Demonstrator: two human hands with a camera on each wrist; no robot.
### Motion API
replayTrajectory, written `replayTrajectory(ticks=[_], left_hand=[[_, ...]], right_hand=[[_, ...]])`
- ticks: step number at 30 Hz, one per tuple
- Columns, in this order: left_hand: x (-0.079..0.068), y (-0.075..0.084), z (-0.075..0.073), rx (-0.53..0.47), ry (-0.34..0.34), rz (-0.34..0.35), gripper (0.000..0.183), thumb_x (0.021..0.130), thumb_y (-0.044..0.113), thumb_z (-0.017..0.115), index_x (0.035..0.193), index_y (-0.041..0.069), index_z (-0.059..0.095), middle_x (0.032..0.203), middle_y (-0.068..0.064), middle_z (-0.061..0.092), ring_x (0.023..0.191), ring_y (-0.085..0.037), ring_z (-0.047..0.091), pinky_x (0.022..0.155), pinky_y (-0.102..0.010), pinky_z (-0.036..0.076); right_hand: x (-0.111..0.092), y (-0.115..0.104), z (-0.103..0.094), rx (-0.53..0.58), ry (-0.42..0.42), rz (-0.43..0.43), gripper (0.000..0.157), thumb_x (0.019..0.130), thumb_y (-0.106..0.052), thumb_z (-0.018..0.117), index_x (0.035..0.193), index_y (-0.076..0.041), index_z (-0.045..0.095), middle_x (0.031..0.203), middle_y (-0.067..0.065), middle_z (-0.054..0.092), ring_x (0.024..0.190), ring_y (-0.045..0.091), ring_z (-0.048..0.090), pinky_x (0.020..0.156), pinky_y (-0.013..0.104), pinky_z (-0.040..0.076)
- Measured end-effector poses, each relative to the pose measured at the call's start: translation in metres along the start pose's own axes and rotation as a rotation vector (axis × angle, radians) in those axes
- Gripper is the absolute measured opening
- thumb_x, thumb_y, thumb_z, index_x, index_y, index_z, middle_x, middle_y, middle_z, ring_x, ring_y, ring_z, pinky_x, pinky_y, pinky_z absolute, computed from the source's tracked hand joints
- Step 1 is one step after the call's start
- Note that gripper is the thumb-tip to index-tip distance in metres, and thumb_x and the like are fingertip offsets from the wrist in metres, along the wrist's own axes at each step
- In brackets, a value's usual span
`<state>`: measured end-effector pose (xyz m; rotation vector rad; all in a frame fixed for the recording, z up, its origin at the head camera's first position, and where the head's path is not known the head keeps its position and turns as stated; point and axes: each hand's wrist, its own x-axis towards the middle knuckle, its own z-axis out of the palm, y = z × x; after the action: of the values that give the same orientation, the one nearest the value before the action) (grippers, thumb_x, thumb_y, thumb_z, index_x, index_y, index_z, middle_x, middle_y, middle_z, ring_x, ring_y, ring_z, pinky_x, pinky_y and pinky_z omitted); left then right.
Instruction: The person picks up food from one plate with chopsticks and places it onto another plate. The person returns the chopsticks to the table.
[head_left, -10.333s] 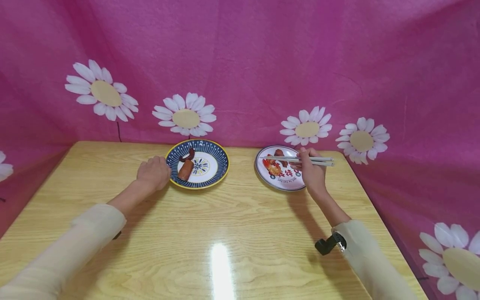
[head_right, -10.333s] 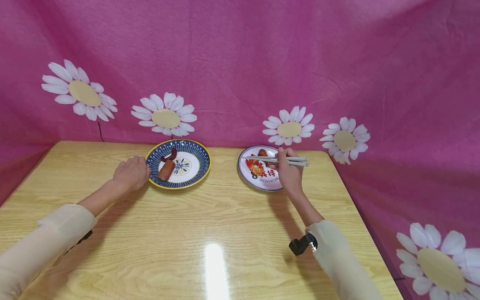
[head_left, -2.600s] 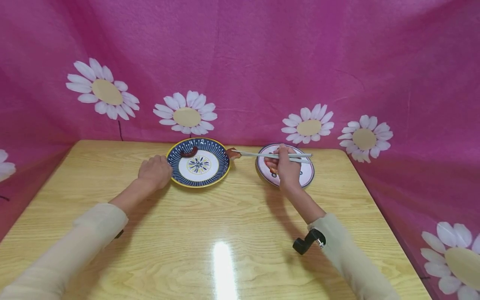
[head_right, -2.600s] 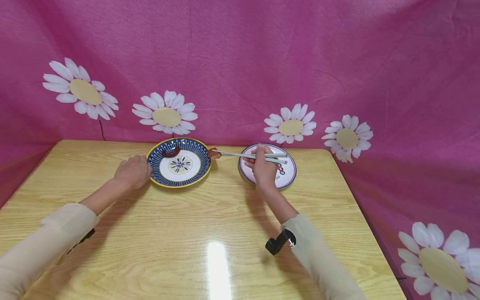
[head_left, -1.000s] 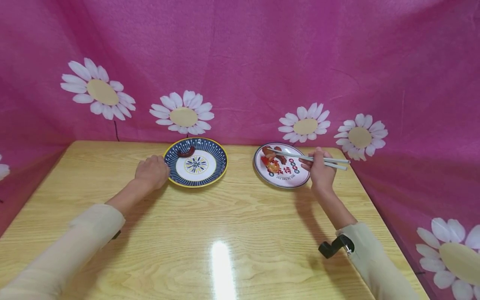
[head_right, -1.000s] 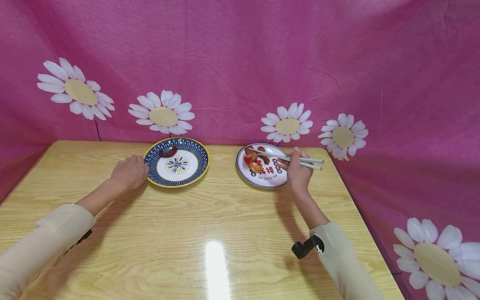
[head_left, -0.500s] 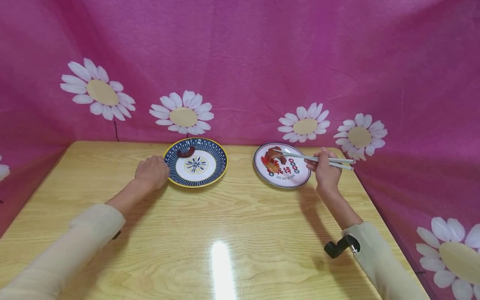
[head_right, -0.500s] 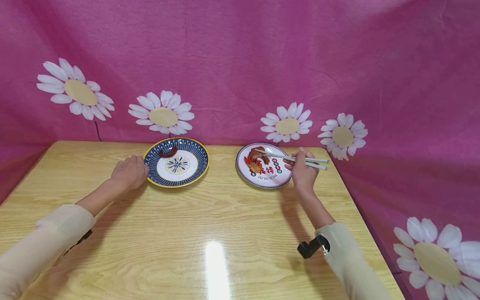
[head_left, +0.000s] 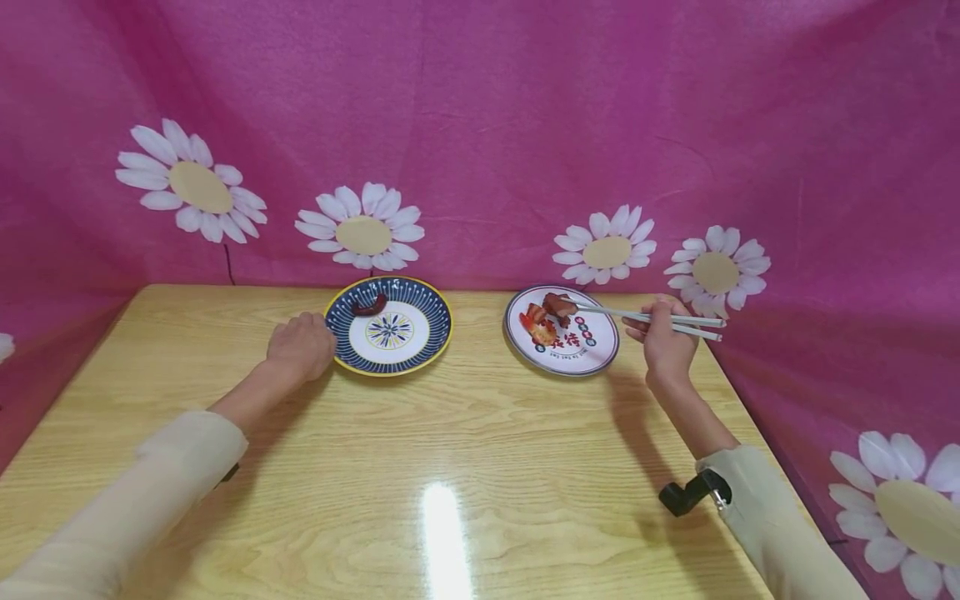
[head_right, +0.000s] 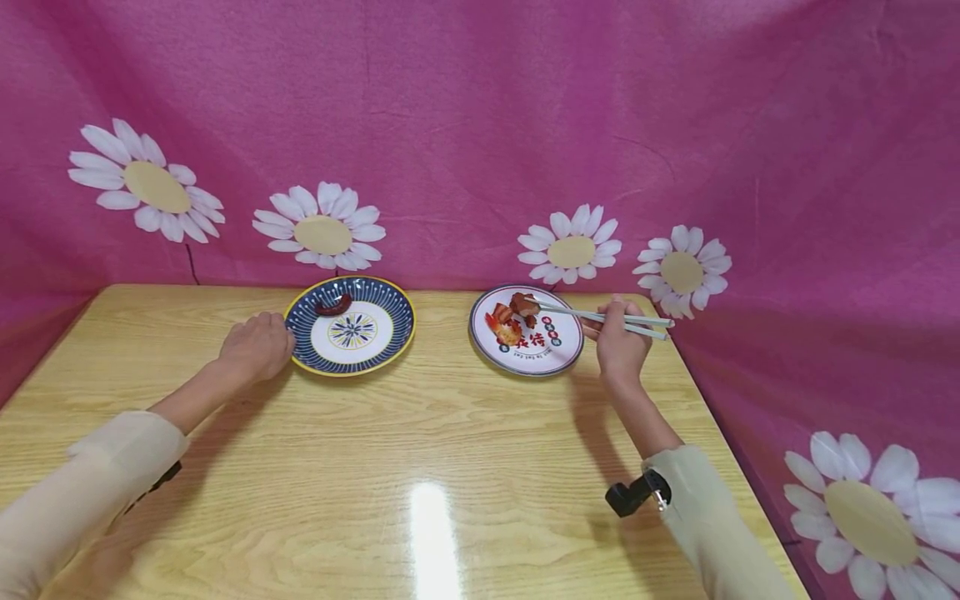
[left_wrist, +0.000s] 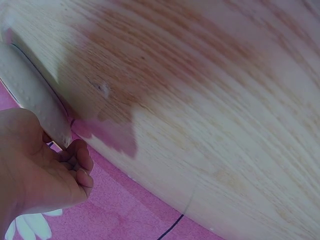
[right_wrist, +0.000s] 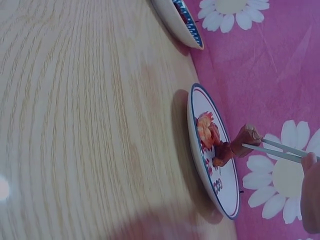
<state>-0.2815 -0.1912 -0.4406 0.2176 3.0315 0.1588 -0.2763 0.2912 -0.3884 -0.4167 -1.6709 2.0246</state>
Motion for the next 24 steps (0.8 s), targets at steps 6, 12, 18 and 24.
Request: replayTrajectory(ticks=[6,12,18,24], left_hand=[[0.0008,-0.0004,0.001,-0.01,0.012,0.004,0.036,0.101,0.017,0.038,0.104,-0.018,0.048,0.095,-0.026,0.05,0.099,-0.043,0.053,0.083,-0.055,0.044],[0.0011,-0.0016,0.0022,-0.006,0.012,-0.002,0.036,0.101,0.017,0.038,0.104,-0.017,0.048,0.095,-0.027,0.05,0.099,-0.043,0.054,0.083,-0.055,0.044],[0.0001,-0.0017,0.0021,-0.019,0.021,-0.003,0.035,0.101,0.017,0.037,0.103,-0.017,0.048,0.094,-0.026,0.05,0.097,-0.043,0.053,0.083,-0.055,0.043],[-0.0001,-0.0014,0.002,-0.015,0.019,-0.005,0.035,0.101,0.016,0.037,0.104,-0.017,0.048,0.095,-0.027,0.05,0.098,-0.043,0.053,0.083,-0.055,0.043]], right_hand=[[0.001,0.0022,-0.0039,0.01,0.011,-0.004,0.023,0.102,-0.01,0.049,0.084,0.0,0.059,0.066,0.004,0.063,0.062,0.015,0.071,0.054,0.023,0.055],[0.0021,0.0024,-0.0057,0.005,0.019,-0.009,0.022,0.101,-0.01,0.049,0.087,0.004,0.059,0.067,0.004,0.064,0.062,0.014,0.072,0.053,0.023,0.054],[0.0037,0.0024,-0.0084,-0.009,0.031,0.0,0.022,0.101,-0.011,0.048,0.086,0.002,0.058,0.065,0.003,0.064,0.061,0.012,0.071,0.054,0.022,0.054],[0.003,0.0032,-0.0107,-0.005,0.039,0.003,0.024,0.101,-0.011,0.048,0.083,0.0,0.058,0.064,0.003,0.065,0.061,0.013,0.071,0.054,0.023,0.054]])
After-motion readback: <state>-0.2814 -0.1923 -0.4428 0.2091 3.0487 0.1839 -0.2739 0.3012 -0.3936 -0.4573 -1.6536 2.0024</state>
